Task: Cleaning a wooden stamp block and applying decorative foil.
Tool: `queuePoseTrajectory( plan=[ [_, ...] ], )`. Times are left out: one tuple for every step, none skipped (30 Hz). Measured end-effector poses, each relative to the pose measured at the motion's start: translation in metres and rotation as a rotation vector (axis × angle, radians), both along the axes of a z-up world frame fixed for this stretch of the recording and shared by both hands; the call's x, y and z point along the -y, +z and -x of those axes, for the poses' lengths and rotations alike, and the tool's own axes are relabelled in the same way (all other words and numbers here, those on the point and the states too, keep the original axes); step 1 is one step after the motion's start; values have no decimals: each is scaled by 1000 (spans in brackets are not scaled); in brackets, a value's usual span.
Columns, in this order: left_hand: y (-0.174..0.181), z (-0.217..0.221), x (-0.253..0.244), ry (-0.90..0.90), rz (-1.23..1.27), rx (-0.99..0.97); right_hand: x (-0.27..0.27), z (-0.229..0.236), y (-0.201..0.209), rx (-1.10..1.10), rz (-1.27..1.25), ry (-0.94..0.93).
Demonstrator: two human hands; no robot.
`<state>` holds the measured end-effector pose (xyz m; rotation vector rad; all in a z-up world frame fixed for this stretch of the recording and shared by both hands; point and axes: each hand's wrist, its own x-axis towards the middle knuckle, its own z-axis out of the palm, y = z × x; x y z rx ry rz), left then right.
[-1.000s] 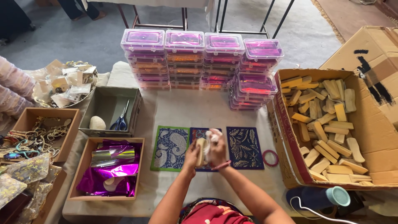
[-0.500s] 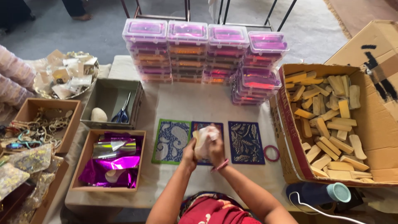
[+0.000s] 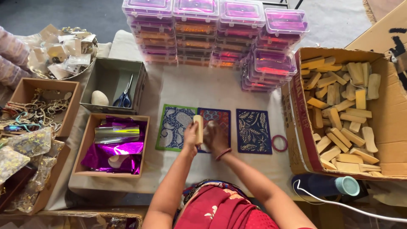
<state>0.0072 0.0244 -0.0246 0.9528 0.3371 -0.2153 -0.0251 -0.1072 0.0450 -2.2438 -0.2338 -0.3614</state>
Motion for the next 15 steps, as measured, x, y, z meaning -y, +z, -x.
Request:
queuePoseTrajectory(
  plan=[
    [0,0,-1,-1,3,1,1,5,-7,1,3,-1],
    [0,1,-5,12,-6,-71,-1,9,-14,152,261,-38],
    [1,1,-9,24,-15,-143,-2,13,-21,303,519,-76],
    [-9,3,-11,29,-18,-143,7,4,-42,304,515,-72],
    [-19,4,-14,3,76,-197,16,-5,-64,167,319,-70],
    [-29,5,-14,-27,173,-250,27,-15,-85,30,127,-71],
    [-33,6,-12,-27,173,-249,27,-15,-87,31,127,-71],
    [-37,6,-8,-26,156,-304,30,-17,-88,-244,-272,-116],
    [-41,6,-4,-27,138,-358,33,-19,-90,-518,-672,-156],
    [-34,9,-2,-25,142,-357,29,-12,-82,-518,-668,-154],
    [-28,11,0,-6,286,-282,24,-5,-75,-452,-675,-70],
    [-21,15,0,14,426,-208,19,3,-69,-390,-683,13],
    [-20,17,-1,16,427,-210,19,9,-53,-393,-682,14],
    [-18,16,-3,23,413,-191,19,12,-38,-340,-457,1],
    [-15,16,-4,30,398,-172,19,16,-23,-285,-232,-13]
  ],
)
